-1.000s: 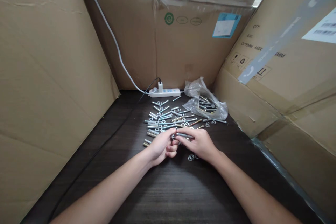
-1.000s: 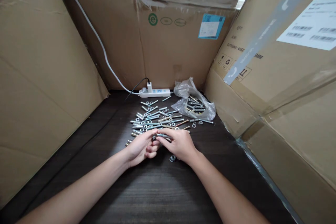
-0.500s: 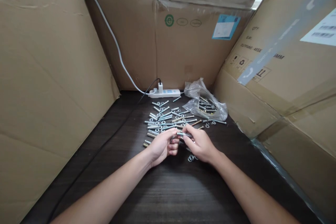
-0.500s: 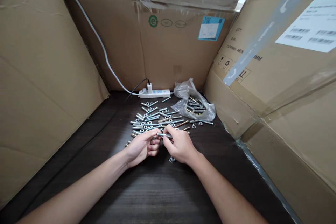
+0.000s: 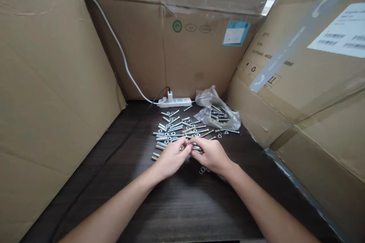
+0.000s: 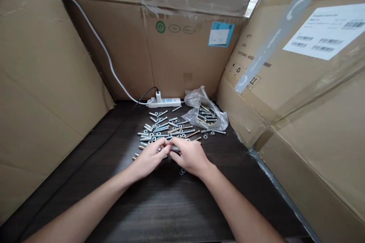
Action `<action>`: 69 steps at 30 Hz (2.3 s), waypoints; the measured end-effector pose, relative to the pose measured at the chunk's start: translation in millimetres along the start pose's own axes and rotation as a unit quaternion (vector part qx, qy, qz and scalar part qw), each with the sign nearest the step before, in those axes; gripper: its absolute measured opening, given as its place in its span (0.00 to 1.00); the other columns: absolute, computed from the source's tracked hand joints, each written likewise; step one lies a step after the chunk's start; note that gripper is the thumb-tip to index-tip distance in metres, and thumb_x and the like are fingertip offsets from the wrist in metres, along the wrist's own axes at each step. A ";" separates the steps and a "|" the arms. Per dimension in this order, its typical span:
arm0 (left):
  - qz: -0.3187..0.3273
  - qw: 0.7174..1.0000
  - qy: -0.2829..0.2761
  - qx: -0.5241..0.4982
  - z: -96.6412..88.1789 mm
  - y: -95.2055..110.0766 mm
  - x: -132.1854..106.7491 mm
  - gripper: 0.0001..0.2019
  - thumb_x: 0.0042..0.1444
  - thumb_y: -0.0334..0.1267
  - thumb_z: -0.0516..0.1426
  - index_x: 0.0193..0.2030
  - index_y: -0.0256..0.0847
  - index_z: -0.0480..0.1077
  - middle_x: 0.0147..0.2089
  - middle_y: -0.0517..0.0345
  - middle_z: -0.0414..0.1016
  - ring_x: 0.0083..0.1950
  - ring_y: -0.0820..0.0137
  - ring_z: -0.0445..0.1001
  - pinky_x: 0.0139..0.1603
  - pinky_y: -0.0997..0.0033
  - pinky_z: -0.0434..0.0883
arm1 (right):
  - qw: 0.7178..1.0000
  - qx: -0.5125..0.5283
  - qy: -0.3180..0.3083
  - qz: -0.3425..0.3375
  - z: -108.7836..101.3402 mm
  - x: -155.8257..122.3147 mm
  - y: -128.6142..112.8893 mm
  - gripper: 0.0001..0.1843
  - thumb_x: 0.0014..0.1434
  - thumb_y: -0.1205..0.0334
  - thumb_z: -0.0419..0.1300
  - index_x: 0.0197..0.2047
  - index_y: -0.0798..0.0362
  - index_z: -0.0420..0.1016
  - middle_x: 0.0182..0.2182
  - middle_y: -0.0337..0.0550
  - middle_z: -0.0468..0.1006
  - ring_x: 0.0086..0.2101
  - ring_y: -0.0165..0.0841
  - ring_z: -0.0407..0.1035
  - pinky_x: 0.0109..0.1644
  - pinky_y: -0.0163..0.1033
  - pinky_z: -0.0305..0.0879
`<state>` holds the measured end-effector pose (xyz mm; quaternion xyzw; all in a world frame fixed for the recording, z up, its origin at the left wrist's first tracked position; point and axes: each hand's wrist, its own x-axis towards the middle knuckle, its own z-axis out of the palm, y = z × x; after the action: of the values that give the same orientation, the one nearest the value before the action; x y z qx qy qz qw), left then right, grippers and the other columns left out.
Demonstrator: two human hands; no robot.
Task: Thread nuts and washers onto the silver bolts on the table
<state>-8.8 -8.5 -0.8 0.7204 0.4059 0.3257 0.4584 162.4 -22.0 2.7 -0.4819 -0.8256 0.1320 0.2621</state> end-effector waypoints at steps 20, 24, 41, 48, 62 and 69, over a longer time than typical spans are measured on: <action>0.088 0.925 -0.046 0.367 67.5 17.8 97.9 0.08 0.56 0.43 0.53 0.36 0.42 0.69 0.34 0.51 0.73 0.36 0.60 0.72 0.35 0.69 0.63 | 0.977 -0.105 -0.043 0.178 -59.2 -33.4 142.9 0.16 0.51 0.72 0.53 0.40 0.53 0.78 0.40 0.45 0.78 0.42 0.37 0.71 0.48 0.38 0.63; 0.073 0.916 -0.077 0.386 85.1 16.0 114.6 0.06 0.54 0.40 0.54 0.35 0.42 0.69 0.34 0.49 0.74 0.38 0.58 0.73 0.38 0.66 0.66 | 0.975 -0.091 -0.028 0.199 -63.8 -32.2 140.3 0.13 0.51 0.73 0.54 0.37 0.54 0.77 0.37 0.45 0.79 0.39 0.36 0.71 0.44 0.37 0.63; 0.006 0.868 -0.112 0.484 90.7 19.8 136.4 0.11 0.53 0.37 0.51 0.43 0.42 0.67 0.46 0.48 0.75 0.47 0.58 0.74 0.44 0.62 0.69 | 0.965 -0.095 0.008 0.246 -57.9 -28.8 155.9 0.07 0.51 0.65 0.60 0.34 0.49 0.78 0.32 0.39 0.79 0.34 0.32 0.71 0.39 0.33 0.61; 0.011 0.862 -0.115 0.494 92.4 25.5 131.9 0.12 0.53 0.36 0.51 0.45 0.41 0.67 0.46 0.49 0.75 0.46 0.60 0.74 0.43 0.65 0.69 | 0.970 -0.091 0.037 0.224 -56.7 -27.8 160.0 0.08 0.50 0.67 0.60 0.34 0.48 0.78 0.33 0.39 0.78 0.36 0.32 0.70 0.41 0.34 0.61; 0.016 0.852 -0.120 0.509 92.4 20.7 139.8 0.11 0.51 0.40 0.54 0.41 0.42 0.69 0.42 0.50 0.76 0.44 0.59 0.75 0.42 0.64 0.70 | 0.970 -0.080 0.078 0.217 -61.7 -26.3 153.9 0.08 0.55 0.62 0.57 0.36 0.50 0.77 0.33 0.41 0.78 0.34 0.32 0.70 0.38 0.33 0.62; 0.059 0.855 -0.125 0.500 101.8 30.1 134.5 0.12 0.56 0.36 0.48 0.46 0.41 0.66 0.48 0.49 0.72 0.46 0.60 0.73 0.44 0.63 0.69 | 0.968 -0.073 0.096 0.218 -66.2 -26.0 147.8 0.09 0.55 0.63 0.55 0.35 0.51 0.77 0.31 0.41 0.78 0.32 0.31 0.69 0.37 0.32 0.61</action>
<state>147.2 62.4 2.7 0.9097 0.4103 0.0128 0.0635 317.2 27.1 -20.0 -0.6788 -0.6788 0.0780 0.2692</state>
